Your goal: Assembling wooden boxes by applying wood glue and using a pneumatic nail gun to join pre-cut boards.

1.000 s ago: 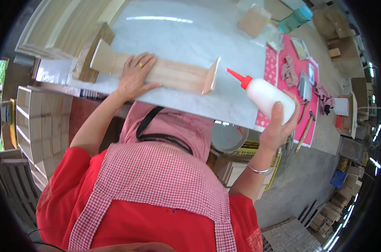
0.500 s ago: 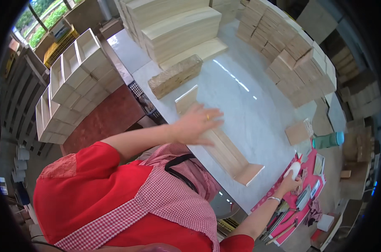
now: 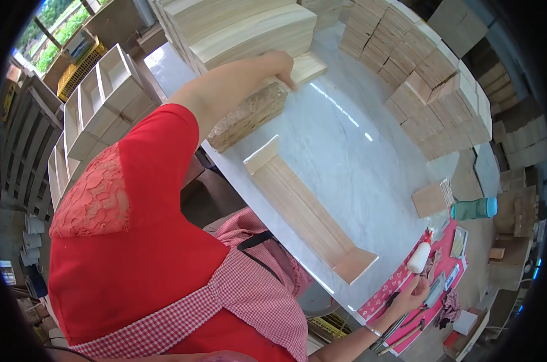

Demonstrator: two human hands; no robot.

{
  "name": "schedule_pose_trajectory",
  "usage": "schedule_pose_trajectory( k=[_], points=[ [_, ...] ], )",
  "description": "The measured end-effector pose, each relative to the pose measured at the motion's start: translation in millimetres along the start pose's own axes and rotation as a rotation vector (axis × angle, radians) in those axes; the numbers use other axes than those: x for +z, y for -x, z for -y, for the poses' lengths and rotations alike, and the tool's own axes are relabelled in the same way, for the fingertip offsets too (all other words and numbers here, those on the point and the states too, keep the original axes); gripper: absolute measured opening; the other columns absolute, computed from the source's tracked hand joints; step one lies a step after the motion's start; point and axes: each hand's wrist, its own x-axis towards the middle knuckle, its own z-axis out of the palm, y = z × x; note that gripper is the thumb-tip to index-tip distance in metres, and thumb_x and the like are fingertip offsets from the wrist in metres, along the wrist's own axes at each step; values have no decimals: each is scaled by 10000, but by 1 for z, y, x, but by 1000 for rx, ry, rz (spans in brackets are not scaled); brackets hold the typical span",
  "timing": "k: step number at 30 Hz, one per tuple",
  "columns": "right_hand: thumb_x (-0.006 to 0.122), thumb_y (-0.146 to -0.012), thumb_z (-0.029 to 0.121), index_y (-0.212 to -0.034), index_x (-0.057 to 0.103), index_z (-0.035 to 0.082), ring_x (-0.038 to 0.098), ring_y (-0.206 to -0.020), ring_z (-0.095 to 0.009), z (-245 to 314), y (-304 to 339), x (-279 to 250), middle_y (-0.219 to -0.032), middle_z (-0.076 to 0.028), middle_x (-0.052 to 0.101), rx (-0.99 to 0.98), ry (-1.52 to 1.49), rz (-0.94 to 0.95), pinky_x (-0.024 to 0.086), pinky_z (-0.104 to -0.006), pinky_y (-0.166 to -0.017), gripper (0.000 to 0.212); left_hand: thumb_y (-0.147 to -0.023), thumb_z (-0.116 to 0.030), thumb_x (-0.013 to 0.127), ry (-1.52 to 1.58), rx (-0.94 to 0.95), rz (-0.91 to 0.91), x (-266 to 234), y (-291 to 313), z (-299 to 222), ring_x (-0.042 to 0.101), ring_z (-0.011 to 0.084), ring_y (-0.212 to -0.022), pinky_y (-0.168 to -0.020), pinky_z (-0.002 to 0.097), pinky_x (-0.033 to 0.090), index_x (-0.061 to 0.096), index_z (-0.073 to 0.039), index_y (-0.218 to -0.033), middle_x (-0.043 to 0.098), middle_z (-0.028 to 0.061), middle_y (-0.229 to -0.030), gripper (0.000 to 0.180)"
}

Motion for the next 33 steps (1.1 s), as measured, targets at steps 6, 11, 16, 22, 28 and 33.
schedule_pose_trajectory(
  k=[6, 11, 16, 22, 28, 33],
  points=[
    [653, -966, 177, -1188, 570, -54, 633, -996, -216, 12, 23, -32, -1115, -152, 647, 25, 90, 38, 504, -330, -864, 330, -713, -486, 792, -128, 20, 165, 6, -27, 1, 706, 332, -880, -755, 420, 563, 753, 25, -877, 724, 219, -911, 539],
    [657, -962, 176, -1201, 567, -44, 631, -982, -209, 17, 27, -15, -1119, -140, 647, 41, 68, 38, 504, -324, -851, 336, -776, -319, 724, -169, -30, 213, -18, -15, -16, 705, 338, -884, -751, 425, 561, 759, -13, -940, 728, 201, -959, 349],
    [635, -976, 180, -1135, 611, -53, 635, -972, -207, 37, 26, -2, -1063, -137, 668, -66, -20, 58, 510, -326, -860, 283, -844, -176, 615, 44, 63, -290, -51, 13, 7, 689, 323, -937, -813, 413, 538, 735, -4, -1014, 722, 199, -1003, 270],
    [560, -1017, 192, -1030, 617, -50, 608, -836, -151, 95, 22, 4, -889, -89, 653, -121, -158, 144, 501, -286, -776, 249, -941, -163, 568, 548, 368, -154, -115, 84, -15, 626, 195, -1044, -921, 345, 476, 666, -17, -1210, 701, 104, -1126, 321],
    [483, -1061, 262, -821, 541, 17, 452, -542, -59, 170, 25, 22, -629, 1, 535, -248, -230, 142, 357, -247, -486, 348, -948, -155, 547, 640, 630, -48, -124, 136, -82, 613, 189, -1017, -909, 331, 468, 639, -34, -1253, 694, 87, -1120, 340],
    [557, -1017, 145, -871, 616, -4, 471, -548, -58, 176, 27, 17, -660, -11, 550, -242, -331, 140, 406, -235, -507, 217, -952, -155, 537, 505, 859, -95, -109, 154, -134, 634, 251, -999, -881, 348, 482, 645, -40, -1234, 690, 133, -1131, 323]
  ],
)
